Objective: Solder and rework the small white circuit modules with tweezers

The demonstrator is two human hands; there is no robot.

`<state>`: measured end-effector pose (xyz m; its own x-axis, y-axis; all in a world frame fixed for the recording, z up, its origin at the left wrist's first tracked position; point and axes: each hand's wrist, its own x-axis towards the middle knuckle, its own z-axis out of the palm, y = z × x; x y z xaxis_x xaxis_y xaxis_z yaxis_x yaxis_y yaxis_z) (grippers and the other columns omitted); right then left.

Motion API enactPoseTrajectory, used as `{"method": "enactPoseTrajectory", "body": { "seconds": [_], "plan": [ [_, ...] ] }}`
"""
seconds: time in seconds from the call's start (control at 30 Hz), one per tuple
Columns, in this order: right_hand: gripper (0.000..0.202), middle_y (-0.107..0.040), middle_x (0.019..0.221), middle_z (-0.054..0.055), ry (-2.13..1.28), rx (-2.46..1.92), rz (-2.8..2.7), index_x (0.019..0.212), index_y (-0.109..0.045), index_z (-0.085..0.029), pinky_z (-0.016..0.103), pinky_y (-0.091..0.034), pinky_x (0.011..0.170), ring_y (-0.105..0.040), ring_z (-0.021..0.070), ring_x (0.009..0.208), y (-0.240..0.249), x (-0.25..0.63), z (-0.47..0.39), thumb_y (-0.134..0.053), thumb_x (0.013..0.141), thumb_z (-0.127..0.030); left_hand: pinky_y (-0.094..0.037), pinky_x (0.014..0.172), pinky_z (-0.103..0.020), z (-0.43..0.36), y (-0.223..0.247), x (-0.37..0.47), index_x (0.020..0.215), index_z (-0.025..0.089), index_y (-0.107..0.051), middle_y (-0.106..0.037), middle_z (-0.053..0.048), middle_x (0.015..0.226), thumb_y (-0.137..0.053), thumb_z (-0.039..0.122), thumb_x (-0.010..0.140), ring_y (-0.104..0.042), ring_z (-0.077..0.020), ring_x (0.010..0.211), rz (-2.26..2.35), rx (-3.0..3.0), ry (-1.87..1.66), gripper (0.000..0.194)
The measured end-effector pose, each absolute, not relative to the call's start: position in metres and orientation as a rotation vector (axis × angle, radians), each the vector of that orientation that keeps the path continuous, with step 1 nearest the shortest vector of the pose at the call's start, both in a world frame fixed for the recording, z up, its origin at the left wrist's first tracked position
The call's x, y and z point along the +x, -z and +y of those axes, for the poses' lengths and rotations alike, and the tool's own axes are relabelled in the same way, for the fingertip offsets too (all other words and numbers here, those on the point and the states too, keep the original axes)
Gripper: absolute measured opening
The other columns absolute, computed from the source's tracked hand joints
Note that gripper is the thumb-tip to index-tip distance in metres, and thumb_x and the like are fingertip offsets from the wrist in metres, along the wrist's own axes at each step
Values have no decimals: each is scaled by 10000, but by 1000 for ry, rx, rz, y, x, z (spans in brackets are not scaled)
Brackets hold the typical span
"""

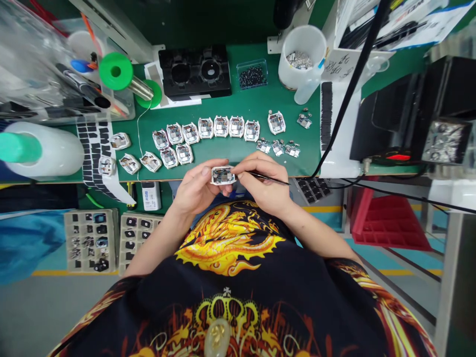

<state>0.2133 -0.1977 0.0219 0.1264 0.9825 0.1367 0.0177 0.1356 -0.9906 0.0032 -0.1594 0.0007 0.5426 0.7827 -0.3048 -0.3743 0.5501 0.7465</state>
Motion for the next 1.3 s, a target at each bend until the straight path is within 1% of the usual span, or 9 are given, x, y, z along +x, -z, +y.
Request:
{"method": "enactPoseTrajectory", "body": {
  "seconds": [0.1,0.2,0.33,0.5,0.67,0.87,1.03,1.17,1.3],
  "plan": [
    [137,-806,928,1,-1042,-1155,-1194,979,-903,-305,332,-592,803,-740,151,856,-25,213,-199,-829,950,-194,-631,575,-220,-161,4,7,1223,220,-859,-852,-55,989,-997,626,852,-784,-139,672,697,632,-796,567],
    [150,-806,943,8,-1055,-1151,-1190,979,-907,-307,342,-600,840,-734,155,879,-25,213,-198,-813,954,-193,-608,561,-191,-162,8,9,1135,207,-883,-839,-45,898,-1047,663,753,-748,-113,618,711,592,-790,617],
    [163,-795,922,-2,-1121,-1133,-1146,969,-912,-324,331,-579,792,-710,151,845,-23,215,-197,-813,938,-199,-594,565,-186,-160,10,8,1099,195,-916,-851,-71,888,-1069,669,705,-701,-90,584,706,577,-734,635],
    [141,-780,907,-4,-1144,-1145,-1121,968,-921,-338,330,-557,761,-686,146,812,-22,213,-199,-849,934,-222,-571,558,-201,-160,10,6,1066,202,-935,-839,-77,831,-1081,663,681,-686,-97,578,700,591,-730,619],
    [154,-765,904,-2,-1058,-1160,-1144,994,-924,-340,309,-541,727,-684,136,808,-21,209,-202,-838,963,-215,-552,524,-202,-160,9,5,1094,211,-931,-816,-53,771,-1089,621,693,-689,-109,553,709,605,-724,594],
    [87,-772,907,-5,-1084,-1114,-1177,998,-920,-339,302,-561,723,-691,139,813,-17,208,-202,-865,970,-277,-586,526,-220,-161,11,1,1105,184,-920,-826,-69,796,-1036,692,748,-723,-132,572,667,598,-686,632],
    [166,-773,932,-2,-1005,-1103,-1227,1028,-921,-350,318,-611,778,-710,134,820,-19,205,-204,-838,979,-215,-639,569,-241,-164,10,0,1123,184,-903,-840,-73,821,-1031,685,764,-784,-166,629,654,578,-691,630],
    [161,-772,933,-2,-1008,-1108,-1227,1021,-919,-346,317,-623,777,-724,137,830,-15,203,-206,-837,977,-214,-658,566,-248,-167,8,2,1139,161,-889,-832,-78,824,-996,695,813,-801,-183,640,607,540,-672,636],
    [175,-782,955,4,-959,-1093,-1237,1051,-915,-344,331,-641,792,-743,145,854,-11,202,-209,-830,982,-207,-650,547,-237,-169,6,4,1127,138,-880,-826,-85,824,-961,716,845,-787,-176,615,585,489,-665,648]
  ]
}}
